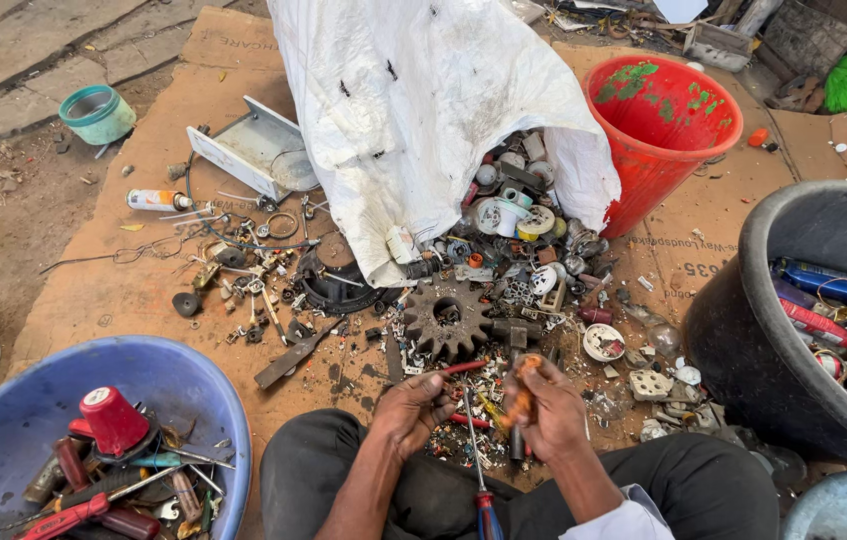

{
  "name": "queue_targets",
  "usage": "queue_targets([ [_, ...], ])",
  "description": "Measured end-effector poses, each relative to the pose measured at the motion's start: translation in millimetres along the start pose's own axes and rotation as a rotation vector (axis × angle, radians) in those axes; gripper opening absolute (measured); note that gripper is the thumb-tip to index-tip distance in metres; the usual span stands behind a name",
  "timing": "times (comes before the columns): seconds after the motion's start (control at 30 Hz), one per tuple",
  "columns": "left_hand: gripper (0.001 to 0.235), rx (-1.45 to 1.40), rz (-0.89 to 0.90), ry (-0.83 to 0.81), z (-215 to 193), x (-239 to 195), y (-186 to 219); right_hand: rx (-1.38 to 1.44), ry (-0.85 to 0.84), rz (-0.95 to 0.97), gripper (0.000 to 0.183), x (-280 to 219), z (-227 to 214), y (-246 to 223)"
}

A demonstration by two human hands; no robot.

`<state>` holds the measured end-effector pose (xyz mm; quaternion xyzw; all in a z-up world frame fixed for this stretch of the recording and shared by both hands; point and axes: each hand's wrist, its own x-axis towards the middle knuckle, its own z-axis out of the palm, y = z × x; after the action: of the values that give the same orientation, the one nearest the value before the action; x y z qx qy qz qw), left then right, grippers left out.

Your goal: The person sits on the ground and uses pliers and a hammer to disassemble a small white plastic component, likely an electrical switch or socket. They repeatedly strike the component with the hammer and pull out internal copper wiring, placing the separated parts into a nearby blue basin.

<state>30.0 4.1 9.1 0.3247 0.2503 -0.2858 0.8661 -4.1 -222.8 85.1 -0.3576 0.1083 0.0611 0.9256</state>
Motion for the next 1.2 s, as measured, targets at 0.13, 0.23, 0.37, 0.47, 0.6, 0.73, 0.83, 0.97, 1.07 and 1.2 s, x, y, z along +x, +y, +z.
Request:
queue_targets([
  [0.13, 0.029, 0.108, 0.063, 0.071, 0.4, -2.5, 7.4, -0.048, 0.203, -0.191, 0.018, -4.3, -11.4, -29.4],
  [0.23, 0.030, -0.047, 0.131, -0.023, 3.5, -1.8, 11.9, -0.088, 0.183, -0.341, 0.014, -4.8, -26.0, -45.2],
  [0.37, 0.031, -0.070, 0.196, 0.115, -0.7, -2.2, 15.9, -0.160, 0.361, -0.396, 0.013, -13.0, -41.9, -52.7],
  [0.47, 0.029, -0.096, 0.290, 0.135, -5.0, -3.2, 26.0, -0.089, 0.328, -0.431, 0.011, -11.7, -42.9, -60.5],
  [0.6, 0.028, 0.018, 0.229, 0.140, 1.8, -8.9, 20.2, -0.115, 0.540, -0.206, 0.009, -18.4, -33.7, -48.2],
  [0.73, 0.036, 0.736, 0.260, 0.210, 23.1, -18.4, 7.4, -0.324, 0.239, -0.130, 0.018, -38.9, -13.6, -14.9],
  [0.83, 0.062, 1.143, 0.816, -0.305, 36.4, -35.4, -11.2, -0.441, 0.112, -0.039, 0.020, -47.7, 2.4, -9.3],
  [0.97, 0.033, 1.422, 0.622, -0.505, 57.2, -44.8, -54.1, -0.505, 0.056, 0.071, 0.022, -61.9, 17.6, -24.5],
  [1.07, 0.018, 1.516, 0.632, -0.502, 57.0, -37.4, -65.3, -0.653, 0.142, 0.066, 0.024, -68.8, 22.2, -42.2],
  [1.2, 0.021, 1.434, 0.517, -0.373, 48.9, -24.7, -59.6, -0.477, 0.202, 0.020, 0.023, -80.2, 24.1, -62.0],
])
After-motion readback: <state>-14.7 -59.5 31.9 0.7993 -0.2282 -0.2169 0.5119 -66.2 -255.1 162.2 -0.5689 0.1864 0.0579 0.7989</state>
